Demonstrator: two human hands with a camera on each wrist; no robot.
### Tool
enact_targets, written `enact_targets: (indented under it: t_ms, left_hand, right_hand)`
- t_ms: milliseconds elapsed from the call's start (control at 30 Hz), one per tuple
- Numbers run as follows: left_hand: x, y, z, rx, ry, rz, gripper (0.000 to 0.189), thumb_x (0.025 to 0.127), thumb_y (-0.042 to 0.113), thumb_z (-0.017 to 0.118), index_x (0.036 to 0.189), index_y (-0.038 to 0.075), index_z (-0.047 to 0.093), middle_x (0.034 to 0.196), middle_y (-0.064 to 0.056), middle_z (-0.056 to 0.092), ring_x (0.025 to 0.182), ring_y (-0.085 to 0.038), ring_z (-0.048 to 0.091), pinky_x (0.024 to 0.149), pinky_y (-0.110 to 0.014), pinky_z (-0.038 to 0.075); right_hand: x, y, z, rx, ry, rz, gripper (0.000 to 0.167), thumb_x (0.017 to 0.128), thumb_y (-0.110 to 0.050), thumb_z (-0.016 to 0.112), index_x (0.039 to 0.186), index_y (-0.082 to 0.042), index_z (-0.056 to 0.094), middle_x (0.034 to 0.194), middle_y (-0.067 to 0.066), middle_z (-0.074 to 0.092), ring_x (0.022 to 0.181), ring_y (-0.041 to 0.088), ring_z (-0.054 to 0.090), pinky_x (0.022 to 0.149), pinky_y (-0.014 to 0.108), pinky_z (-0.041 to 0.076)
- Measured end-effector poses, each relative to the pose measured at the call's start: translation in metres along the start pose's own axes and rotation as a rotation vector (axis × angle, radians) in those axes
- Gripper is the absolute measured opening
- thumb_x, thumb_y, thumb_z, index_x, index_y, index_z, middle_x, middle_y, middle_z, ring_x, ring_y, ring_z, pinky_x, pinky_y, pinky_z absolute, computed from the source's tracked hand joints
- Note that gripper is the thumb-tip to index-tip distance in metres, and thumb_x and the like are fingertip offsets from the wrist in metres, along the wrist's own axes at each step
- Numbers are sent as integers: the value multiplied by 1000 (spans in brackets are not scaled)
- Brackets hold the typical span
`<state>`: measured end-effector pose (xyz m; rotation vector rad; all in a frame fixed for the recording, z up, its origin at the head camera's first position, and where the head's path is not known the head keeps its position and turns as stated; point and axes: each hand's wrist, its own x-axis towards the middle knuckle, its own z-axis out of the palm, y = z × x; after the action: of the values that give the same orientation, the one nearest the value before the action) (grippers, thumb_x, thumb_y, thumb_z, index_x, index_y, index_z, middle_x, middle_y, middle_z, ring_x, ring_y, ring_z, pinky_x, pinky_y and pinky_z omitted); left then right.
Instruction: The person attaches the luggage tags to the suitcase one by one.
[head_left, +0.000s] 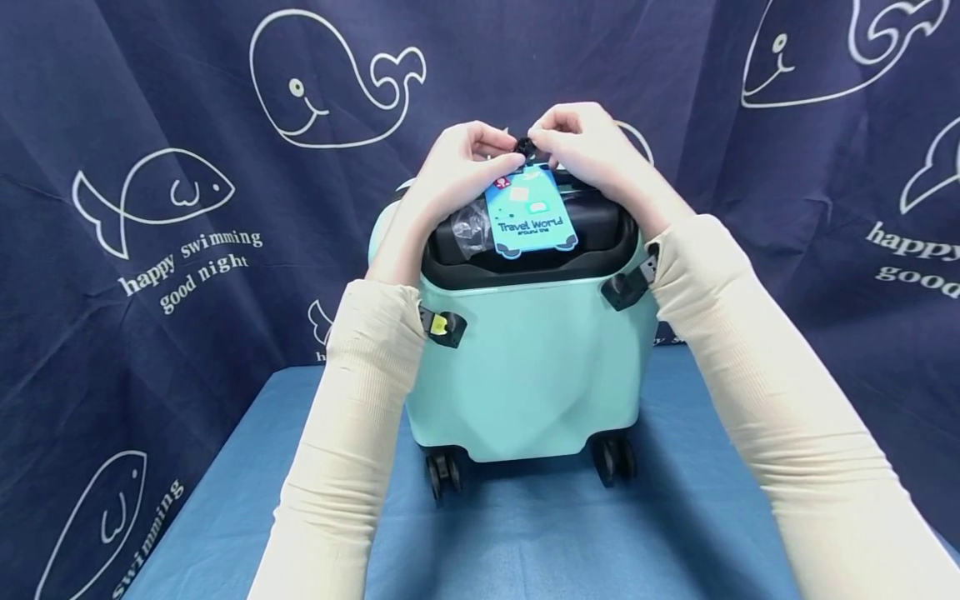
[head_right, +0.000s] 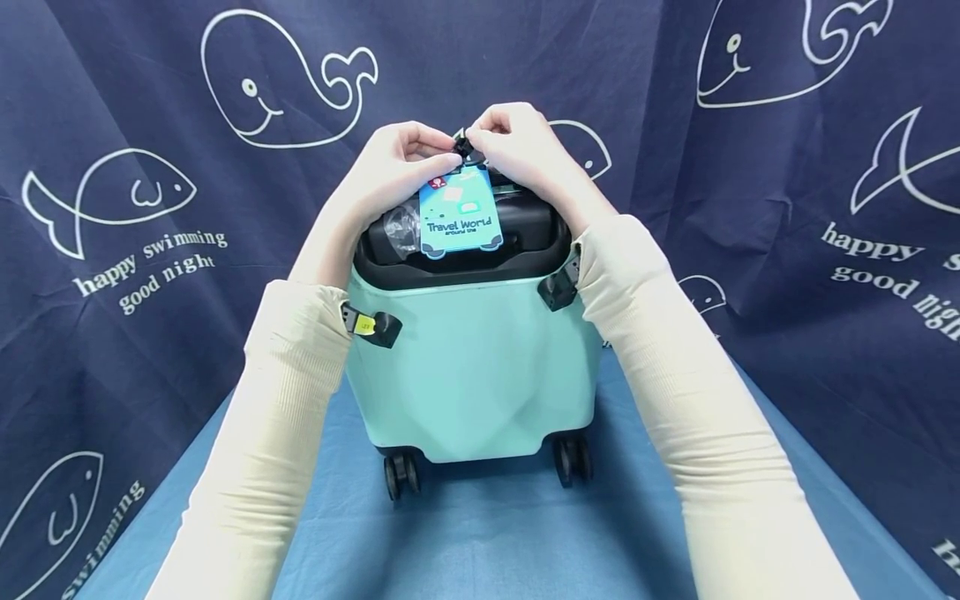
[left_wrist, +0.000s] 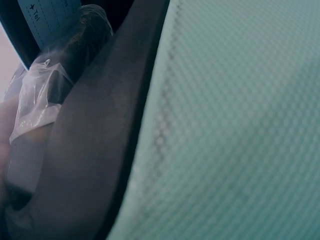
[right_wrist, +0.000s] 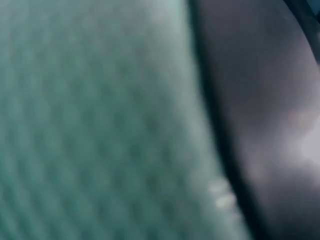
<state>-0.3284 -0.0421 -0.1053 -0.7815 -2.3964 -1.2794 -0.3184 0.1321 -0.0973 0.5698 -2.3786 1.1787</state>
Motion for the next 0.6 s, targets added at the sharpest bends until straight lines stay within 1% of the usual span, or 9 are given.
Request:
enact_targets:
  t_ms: [67,133,300,400,600]
  left_hand:
    - [0,0,0,-17,-9,0,28,88,20,65,112,5,62,109,-8,68,87,-8,62,79,-18,45]
    - [-1,-1,0,-23,-14,5,28,88,20,65,112,6,61,108,-8,68,85,-8,61,78,-18,44]
    - [-1,-1,-1,-11,-14,23,27,87,21,66,110,7,61,106,-6,67,86,-9,60,81,-18,43]
    - [-1,-1,-1,-3,-16,28,28,87,21,66,110,6,61,106,-6,66,88,-9,60,82,-17,43]
    - [-1,0,0,9,-17,26,27,87,20,66,109,4,61,104,-5,65,89,-9,60,82,-17,43]
  right_hand:
    - [0,0,-1,60,-27,14,17,95,-19,50,93,-5,60,71,-9,52,65,6,48,67,19,36]
    - [0,0,-1,89,-53,31,14,95,-20,49,93,-8,57,75,-8,52,67,6,48,69,19,36]
    - [1,-1,-1,70,-106,62,19,98,-23,46,102,-7,56,84,-7,53,75,8,47,73,21,34]
    - [1,-1,-2,53,-111,60,22,98,-24,46,102,-6,58,83,-7,53,77,9,48,73,21,34]
    - [1,1,-2,47,-106,57,20,97,-25,49,98,-7,58,78,-10,52,76,7,49,73,20,36]
